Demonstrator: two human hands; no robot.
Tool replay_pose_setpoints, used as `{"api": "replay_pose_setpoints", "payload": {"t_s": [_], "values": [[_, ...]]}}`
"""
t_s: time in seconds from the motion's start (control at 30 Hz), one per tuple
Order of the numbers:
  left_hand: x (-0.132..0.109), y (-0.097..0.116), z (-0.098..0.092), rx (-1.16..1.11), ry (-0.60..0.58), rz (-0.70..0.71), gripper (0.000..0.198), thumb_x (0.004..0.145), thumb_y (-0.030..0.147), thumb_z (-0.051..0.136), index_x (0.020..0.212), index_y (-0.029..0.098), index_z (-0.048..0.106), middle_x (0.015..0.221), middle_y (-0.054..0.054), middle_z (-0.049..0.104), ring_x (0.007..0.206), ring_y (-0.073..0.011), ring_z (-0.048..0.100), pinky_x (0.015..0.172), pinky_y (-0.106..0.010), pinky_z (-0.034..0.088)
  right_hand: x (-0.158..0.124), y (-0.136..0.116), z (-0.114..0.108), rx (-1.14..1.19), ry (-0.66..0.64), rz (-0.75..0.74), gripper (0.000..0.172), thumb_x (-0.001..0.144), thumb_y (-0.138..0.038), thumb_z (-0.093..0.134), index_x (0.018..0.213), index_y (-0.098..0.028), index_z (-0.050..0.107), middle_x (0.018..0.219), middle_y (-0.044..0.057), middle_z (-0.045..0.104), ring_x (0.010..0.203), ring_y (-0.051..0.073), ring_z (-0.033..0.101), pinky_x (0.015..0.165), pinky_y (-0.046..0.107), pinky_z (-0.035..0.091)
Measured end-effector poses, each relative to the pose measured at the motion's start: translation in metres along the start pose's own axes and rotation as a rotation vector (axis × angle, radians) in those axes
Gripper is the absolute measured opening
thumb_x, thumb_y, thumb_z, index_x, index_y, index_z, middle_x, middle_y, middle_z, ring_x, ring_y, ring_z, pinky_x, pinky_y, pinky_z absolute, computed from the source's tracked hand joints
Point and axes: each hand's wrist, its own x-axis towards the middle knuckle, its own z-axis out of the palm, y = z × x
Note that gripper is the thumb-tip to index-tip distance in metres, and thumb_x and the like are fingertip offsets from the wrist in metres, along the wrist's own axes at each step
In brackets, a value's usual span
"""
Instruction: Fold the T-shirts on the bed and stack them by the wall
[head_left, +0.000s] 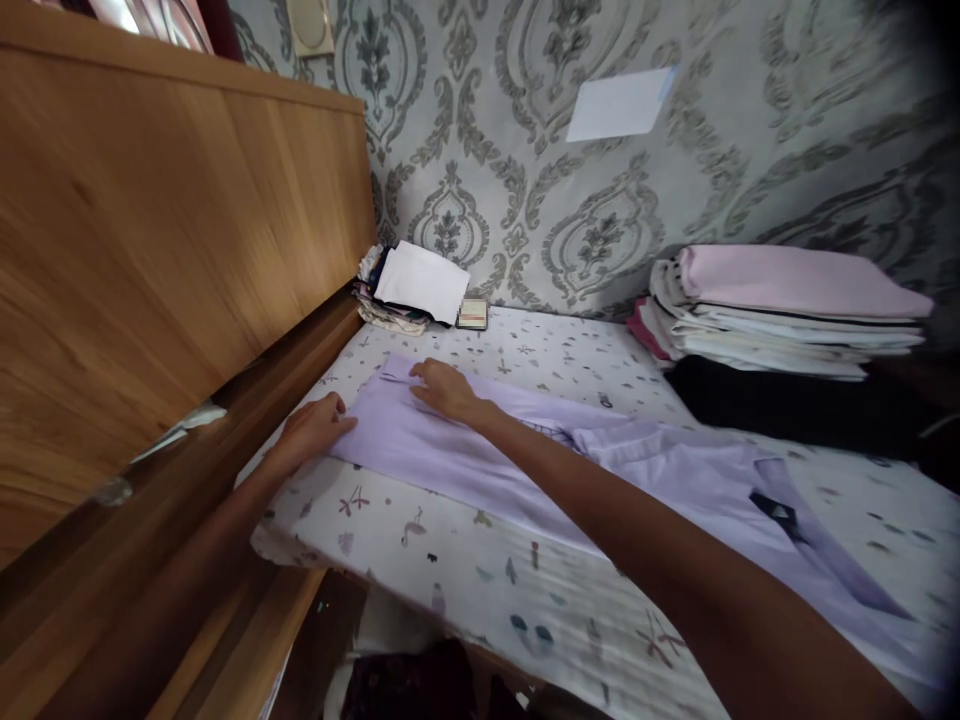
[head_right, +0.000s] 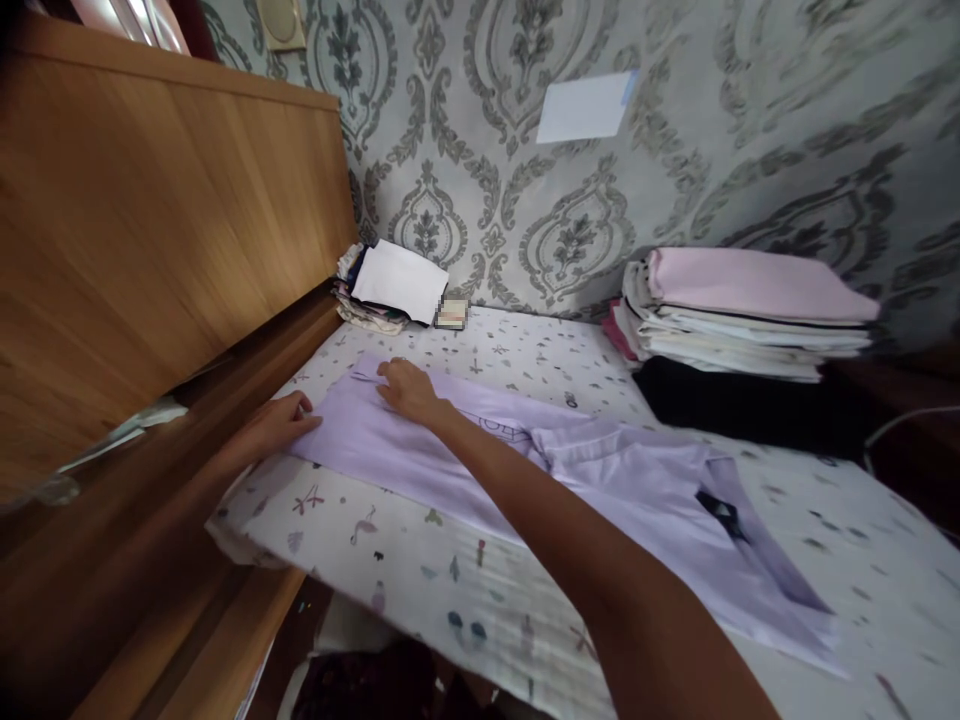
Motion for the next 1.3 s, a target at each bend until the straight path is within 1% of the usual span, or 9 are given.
{"api": "replay_pose_setpoints", "payload": {"t_s": [0.1, 0.27, 0.5, 0.7, 0.77, 0.87, 1.0, 1.17, 1.3], "values": [[-0.002, 0.003, 0.0, 0.0, 0.02, 0.011, 0.031, 0.086, 0.051, 0.051, 0.099, 0.025, 0.058, 0.081, 0.0, 0.068, 0.079, -0.021, 0.063, 0.062, -0.03, 0.035, 0.023, -0.009, 0.012, -0.045, -0.01, 0.026, 0.031, 0.094, -0.015, 0.051, 0.121, -0.018, 0.066, 0.127, 0.016, 0.065, 0.122, 0.031, 0.058, 0.092, 0.04, 0.051], [-0.002, 0.001, 0.001, -0.058, 0.03, 0.004, 0.028, 0.087, 0.049, 0.052, 0.098, 0.025, 0.058, 0.081, 0.0, 0.067, 0.079, -0.0205, 0.062, 0.064, -0.03, 0.035, 0.033, -0.01, 0.025, -0.065, -0.023, 0.044, 0.033, 0.094, -0.011, 0.042, 0.112, -0.018, 0.068, 0.119, 0.016, 0.068, 0.111, 0.029, 0.062, 0.087, 0.038, 0.049], [-0.001, 0.003, 0.0, -0.075, -0.005, -0.022, 0.027, 0.087, 0.048, 0.055, 0.098, 0.024, 0.058, 0.083, -0.001, 0.068, 0.079, -0.0208, 0.062, 0.063, -0.029, 0.034, 0.051, 0.002, 0.019, 0.02, -0.085, 0.007, 0.021, 0.094, -0.022, 0.052, 0.097, -0.018, 0.072, 0.102, 0.008, 0.073, 0.097, 0.021, 0.066, 0.082, 0.029, 0.047], [-0.002, 0.011, -0.005, 0.006, -0.056, -0.07, 0.028, 0.086, 0.052, 0.056, 0.088, 0.024, 0.059, 0.089, -0.003, 0.07, 0.085, -0.024, 0.062, 0.064, -0.031, 0.033, 0.097, 0.019, 0.015, 0.07, -0.088, 0.097, 0.048, 0.081, -0.014, 0.065, 0.129, -0.013, 0.061, 0.116, 0.012, 0.07, 0.107, 0.024, 0.065, 0.091, 0.032, 0.05], [-0.003, 0.013, -0.006, 0.017, -0.075, -0.06, 0.029, 0.086, 0.053, 0.056, 0.082, 0.024, 0.059, 0.087, -0.003, 0.07, 0.084, -0.0241, 0.062, 0.062, -0.031, 0.032, 0.111, 0.021, 0.016, 0.098, -0.142, 0.107, 0.049, 0.073, -0.015, 0.074, 0.121, -0.014, 0.065, 0.106, 0.01, 0.072, 0.096, 0.024, 0.068, 0.082, 0.031, 0.054], [-0.004, 0.012, -0.004, 0.002, -0.085, -0.038, 0.03, 0.086, 0.051, 0.056, 0.073, 0.023, 0.056, 0.078, -0.001, 0.066, 0.077, -0.0219, 0.059, 0.059, -0.031, 0.029, 0.124, 0.02, 0.016, 0.147, -0.225, 0.096, 0.032, 0.067, -0.01, 0.075, 0.098, -0.017, 0.07, 0.076, 0.001, 0.07, 0.075, 0.019, 0.068, 0.067, 0.025, 0.054], [-0.003, 0.007, 0.0, -0.135, -0.013, -0.01, 0.027, 0.083, 0.045, 0.056, 0.07, 0.023, 0.05, 0.068, 0.002, 0.057, 0.067, -0.0171, 0.052, 0.057, -0.029, 0.028, 0.127, 0.016, 0.011, 0.222, -0.228, 0.089, 0.02, 0.066, -0.004, 0.072, 0.08, -0.016, 0.065, 0.063, -0.002, 0.063, 0.069, 0.015, 0.066, 0.062, 0.02, 0.052], [-0.003, 0.01, 0.003, -0.417, 0.057, 0.087, 0.024, 0.081, 0.044, 0.055, 0.073, 0.023, 0.048, 0.064, 0.005, 0.047, 0.062, -0.0137, 0.044, 0.058, -0.027, 0.033, 0.117, 0.013, -0.001, 0.388, -0.233, 0.12, 0.028, 0.072, 0.001, 0.069, 0.094, -0.015, 0.062, 0.062, -0.003, 0.062, 0.057, 0.013, 0.065, 0.055, 0.022, 0.055], [-0.013, 0.035, -0.008, -0.368, 0.137, 0.13, 0.02, 0.084, 0.042, 0.053, 0.079, 0.023, 0.05, 0.067, 0.004, 0.051, 0.062, -0.014, 0.044, 0.06, -0.028, 0.034, 0.104, 0.016, -0.018, 0.487, -0.269, 0.099, 0.032, 0.072, 0.004, 0.068, 0.099, -0.014, 0.064, 0.06, -0.005, 0.061, 0.056, 0.011, 0.064, 0.054, 0.02, 0.055]]}}
